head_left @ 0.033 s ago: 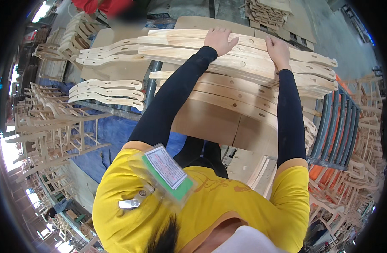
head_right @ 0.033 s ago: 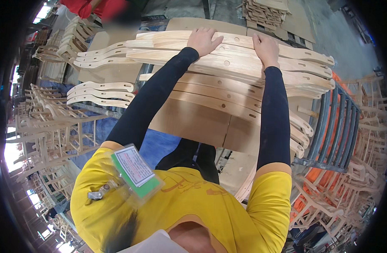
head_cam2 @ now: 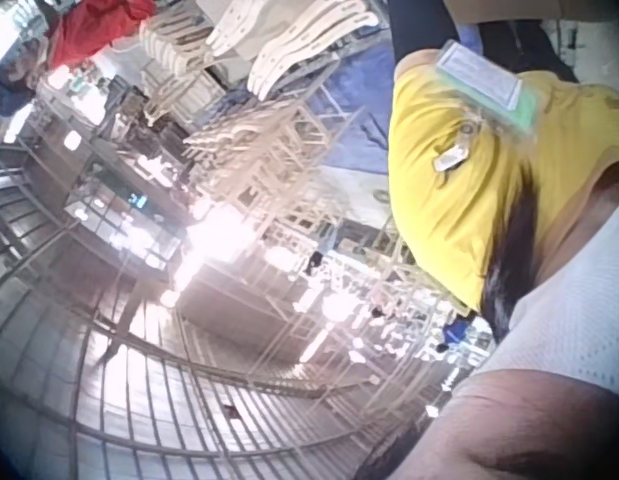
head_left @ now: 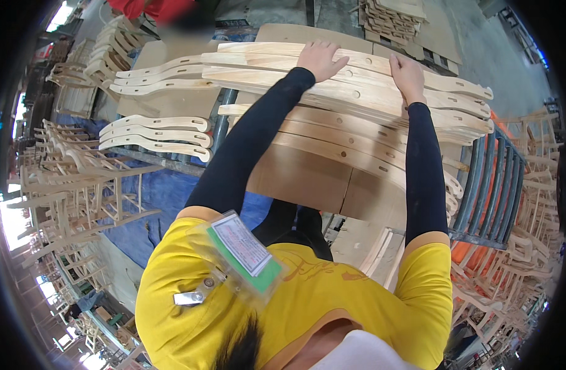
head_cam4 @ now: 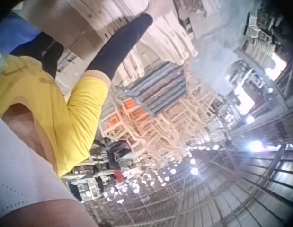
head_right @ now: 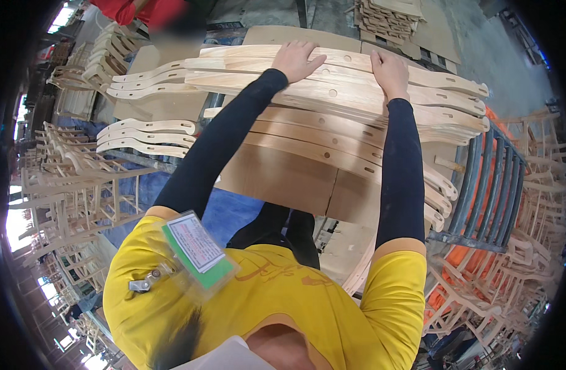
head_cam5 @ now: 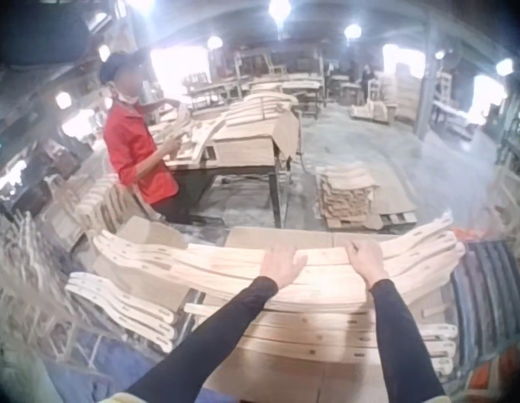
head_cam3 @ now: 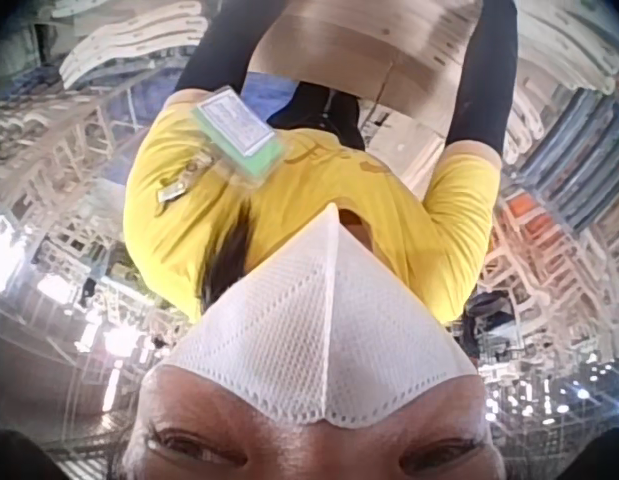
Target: The person repeatedly picks up curved wooden chair parts from a table and places them onto a stack on a nearby pallet. The person handles the parts one at a time and occasionally adjusts the stack. The person also briefly moves a flat cardboard sheet.
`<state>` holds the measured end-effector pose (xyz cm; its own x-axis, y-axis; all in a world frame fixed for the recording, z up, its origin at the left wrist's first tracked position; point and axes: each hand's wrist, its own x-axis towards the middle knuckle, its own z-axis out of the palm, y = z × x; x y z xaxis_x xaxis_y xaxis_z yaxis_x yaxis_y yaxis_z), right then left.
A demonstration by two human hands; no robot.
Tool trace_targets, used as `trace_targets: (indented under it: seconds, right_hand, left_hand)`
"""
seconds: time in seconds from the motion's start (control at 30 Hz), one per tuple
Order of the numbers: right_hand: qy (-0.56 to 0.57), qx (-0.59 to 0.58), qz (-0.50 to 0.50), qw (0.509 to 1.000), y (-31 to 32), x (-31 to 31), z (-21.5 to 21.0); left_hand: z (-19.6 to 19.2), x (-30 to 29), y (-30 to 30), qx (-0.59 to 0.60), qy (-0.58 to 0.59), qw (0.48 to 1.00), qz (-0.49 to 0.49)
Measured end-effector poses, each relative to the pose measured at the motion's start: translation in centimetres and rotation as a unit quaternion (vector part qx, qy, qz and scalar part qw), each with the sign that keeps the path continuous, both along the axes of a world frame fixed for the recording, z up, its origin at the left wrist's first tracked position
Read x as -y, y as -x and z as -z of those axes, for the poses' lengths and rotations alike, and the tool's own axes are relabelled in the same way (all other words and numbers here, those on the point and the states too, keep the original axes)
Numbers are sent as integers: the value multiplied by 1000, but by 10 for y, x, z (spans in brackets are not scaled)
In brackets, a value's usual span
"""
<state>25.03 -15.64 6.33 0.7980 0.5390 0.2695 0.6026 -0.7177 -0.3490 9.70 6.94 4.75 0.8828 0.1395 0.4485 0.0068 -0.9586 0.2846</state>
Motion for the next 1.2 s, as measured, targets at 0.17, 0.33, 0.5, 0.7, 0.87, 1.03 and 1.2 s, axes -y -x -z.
trace_targets:
  seconds: [0.17,0.33,0.5,0.7,0.87,1.03,1.2]
  right_hand:
    - [-15,91,-18,996,-7,24,13]
    - [6,95,-28,995,-7,12,12]
    - [5,80,17,997,-7,11,21]
    - [13,48,59,997,5,10,8]
    - [41,55,45,997,7,6,-4]
    - [43,144,81,985,26,8,10]
    - [50,121,92,987,122,28,6]
  left_hand:
    - [-14,-84,58,61,32,997,-30]
    - [20,-255,167,51,323,906,-269]
    - [38,-246,158,79,563,807,-158]
    - [24,-217,154,17,573,807,-144]
    - [23,-209,149,-14,522,831,-191]
    - [24,-209,141,5,459,871,-174]
    - [42,-216,130,8,397,905,-149]
